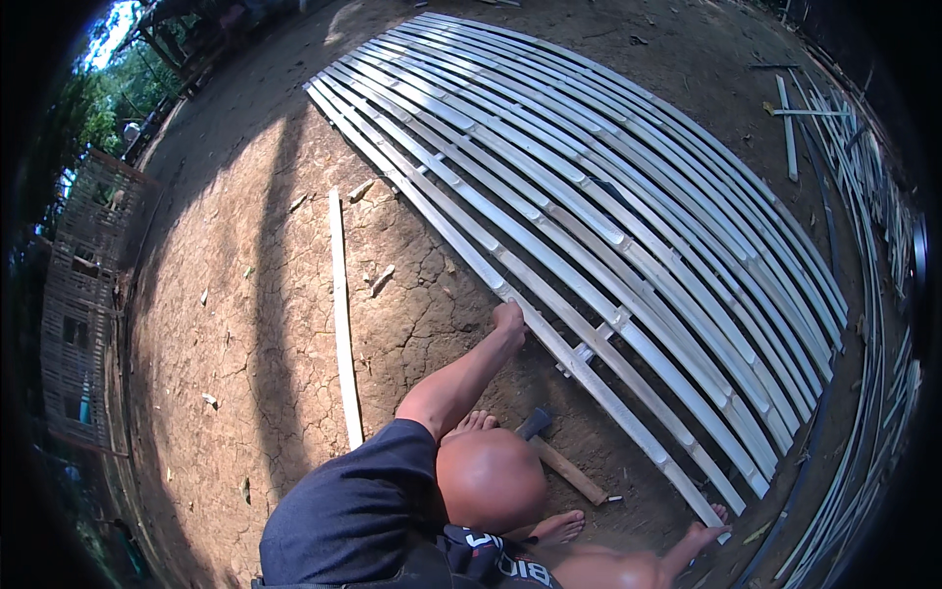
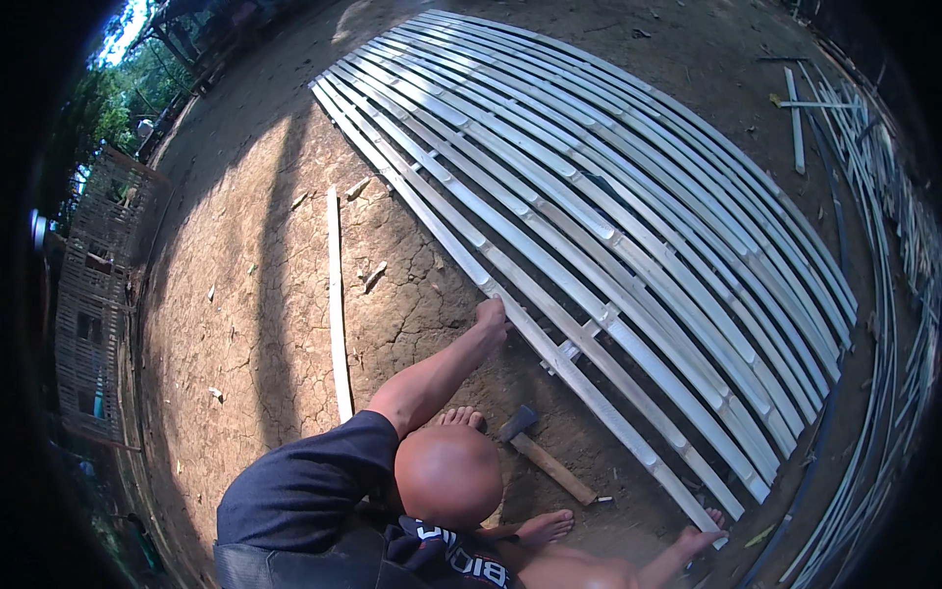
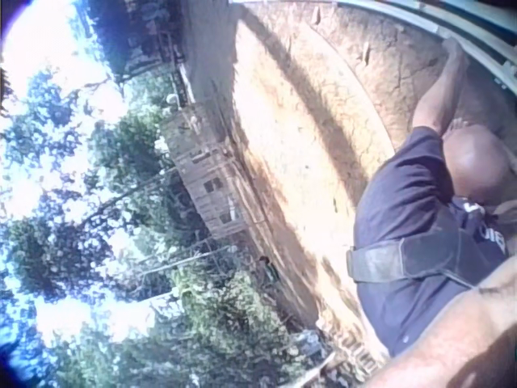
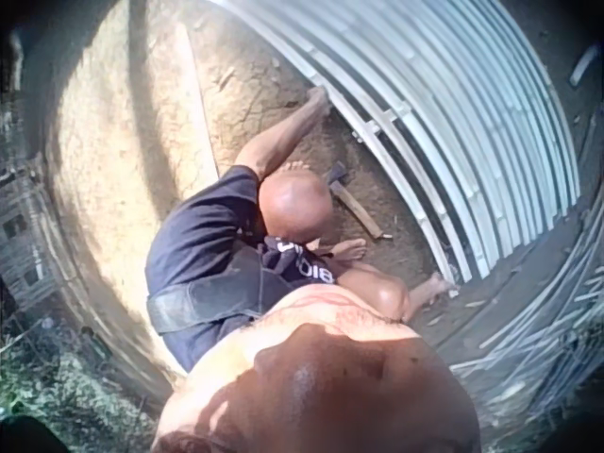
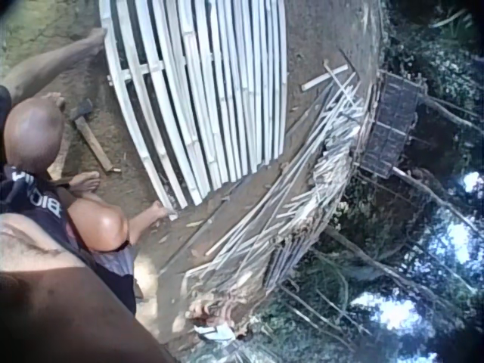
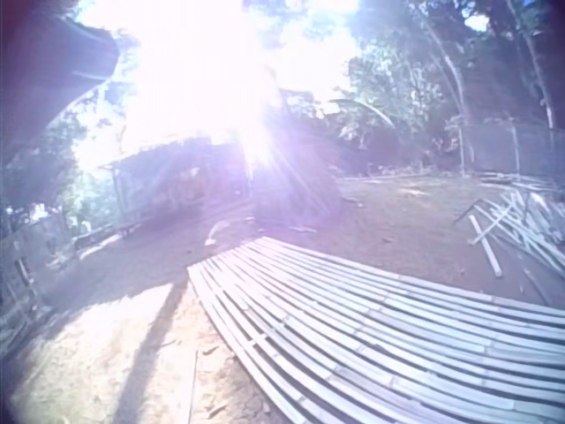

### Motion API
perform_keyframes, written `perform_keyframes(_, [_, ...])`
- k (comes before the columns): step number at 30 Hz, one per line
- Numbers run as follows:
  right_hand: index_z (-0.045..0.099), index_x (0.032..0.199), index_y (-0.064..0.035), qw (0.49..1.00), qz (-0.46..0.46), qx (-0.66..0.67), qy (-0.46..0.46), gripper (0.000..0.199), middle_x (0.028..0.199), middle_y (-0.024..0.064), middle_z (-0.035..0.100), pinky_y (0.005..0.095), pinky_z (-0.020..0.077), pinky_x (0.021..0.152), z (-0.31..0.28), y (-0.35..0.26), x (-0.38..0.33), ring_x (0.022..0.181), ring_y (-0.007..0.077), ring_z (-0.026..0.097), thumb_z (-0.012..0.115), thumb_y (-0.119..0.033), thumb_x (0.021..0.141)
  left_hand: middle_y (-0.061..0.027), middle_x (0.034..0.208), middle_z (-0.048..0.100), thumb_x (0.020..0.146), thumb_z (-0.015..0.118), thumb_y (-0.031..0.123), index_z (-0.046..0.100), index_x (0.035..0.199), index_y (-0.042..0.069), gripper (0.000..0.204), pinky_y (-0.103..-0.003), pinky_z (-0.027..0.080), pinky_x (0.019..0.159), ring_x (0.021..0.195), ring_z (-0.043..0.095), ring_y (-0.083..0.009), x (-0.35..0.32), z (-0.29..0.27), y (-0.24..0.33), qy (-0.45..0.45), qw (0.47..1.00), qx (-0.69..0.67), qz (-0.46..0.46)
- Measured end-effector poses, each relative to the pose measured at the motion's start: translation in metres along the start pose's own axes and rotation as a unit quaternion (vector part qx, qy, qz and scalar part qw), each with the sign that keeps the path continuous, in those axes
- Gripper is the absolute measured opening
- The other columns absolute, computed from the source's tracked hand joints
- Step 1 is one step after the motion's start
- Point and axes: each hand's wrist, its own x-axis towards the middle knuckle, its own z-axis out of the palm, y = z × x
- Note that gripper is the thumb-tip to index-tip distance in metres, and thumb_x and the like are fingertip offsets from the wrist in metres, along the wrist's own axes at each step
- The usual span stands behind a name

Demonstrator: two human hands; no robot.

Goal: The person constructs a bamboo panel by hammering nails into cross-beams and then lifts the completed panel.

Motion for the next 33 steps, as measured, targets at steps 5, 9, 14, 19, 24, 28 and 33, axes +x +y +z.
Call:
perform_keyframes(5, [0.051, 0.079, -0.0049, 0.984, -0.094, -0.003, 0.153, 0.067, 0.071, 0.008, 0.058, 0.0335, 0.055, 0.066, 0.03, -0.006, 0.017, 0.063, 0.0201, 0.058, 0.027, -0.063, 0.103, -0.024, 0.098, 0.067, 0.104, 0.041, 0.021, 0.052, 0.117, -0.013, 0.038, -0.049, 0.062, 0.061, 0.071, 0.072, -0.0367, -0.004, 0.01, 0.011, 0.068, 0.997, -0.003, 0.031])
perform_keyframes(9, [0.046, 0.077, -0.007, 0.979, -0.115, 0.009, 0.165, 0.063, 0.071, 0.0071, 0.058, 0.0332, 0.0535, 0.06, 0.047, -0.007, -0.017, 0.061, 0.0202, 0.056, 0.031, -0.063, 0.102, -0.025, 0.098, 0.067, 0.104, 0.043, 0.023, 0.053, 0.117, -0.015, 0.041, -0.046, 0.061, 0.058, 0.07, 0.072, -0.0366, -0.009, 0.006, 0.014, 0.108, 0.992, -0.012, 0.058])
perform_keyframes(14, [0.043, 0.086, -0.0071, 0.982, -0.089, 0.049, 0.16, 0.059, 0.077, 0.0074, 0.058, 0.0342, 0.0552, 0.064, 0.049, 0.003, -0.02, 0.066, 0.0196, 0.057, 0.035, -0.064, 0.101, -0.0263, 0.109, 0.063, 0.102, 0.045, 0.018, 0.05, 0.122, -0.015, 0.039, -0.046, 0.062, 0.062, 0.077, 0.071, -0.036, -0.006, 0.015, 0.019, 0.063, 0.992, -0.023, 0.11])
perform_keyframes(19, [0.042, 0.095, -0.0055, 0.992, -0.041, 0.075, 0.087, 0.055, 0.083, 0.0075, 0.055, 0.0353, 0.0548, 0.074, 0.051, 0.007, -0.061, 0.075, 0.0199, 0.056, 0.035, -0.06, 0.103, -0.0265, 0.118, 0.06, 0.097, 0.044, 0.01, 0.046, 0.128, -0.014, 0.039, -0.05, 0.062, 0.07, 0.081, 0.069, -0.0391, 0.024, 0.009, 0.027, 0.046, 0.985, -0.047, 0.158])
perform_keyframes(24, [0.044, 0.11, 0.0004, 0.997, -0.028, 0.061, -0.028, 0.056, 0.106, 0.0197, 0.061, 0.0468, 0.0543, 0.096, 0.049, -0.012, -0.087, 0.099, 0.0308, 0.064, 0.036, -0.055, 0.104, -0.0232, 0.119, 0.06, 0.094, 0.044, 0.008, 0.046, 0.131, -0.01, 0.041, -0.051, 0.061, 0.083, 0.097, 0.067, -0.0382, 0.052, 0.003, 0.039, -0.016, 0.986, -0.016, 0.166])
perform_keyframes(28, [0.033, 0.141, -0.0042, 0.996, 0.054, 0.05, -0.047, 0.062, 0.124, 0.0265, 0.055, 0.0515, 0.049, 0.104, 0.045, 0.005, -0.118, 0.116, 0.0394, 0.059, 0.044, -0.051, 0.103, -0.0241, 0.139, 0.045, 0.105, 0.034, 0.027, 0.036, 0.141, -0.004, 0.048, -0.053, 0.05, 0.103, 0.127, 0.052, -0.0364, 0.054, -0.038, 0.049, 0.006, 0.995, 0.016, 0.098])
perform_keyframes(33, [0.03, 0.143, -0.0014, 0.989, 0.07, 0.1, -0.083, 0.068, 0.129, 0.027, 0.051, 0.0543, 0.048, 0.105, 0.015, -0.012, -0.098, 0.12, 0.0417, 0.057, 0.048, -0.051, 0.101, -0.0201, 0.152, 0.037, 0.1, 0.046, 0.056, 0.014, 0.155, 0.0, 0.085, -0.047, 0.046, 0.105, 0.131, 0.049, -0.0365, -0.059, -0.059, -0.113, -0.113, 0.993, 0.021, -0.009])
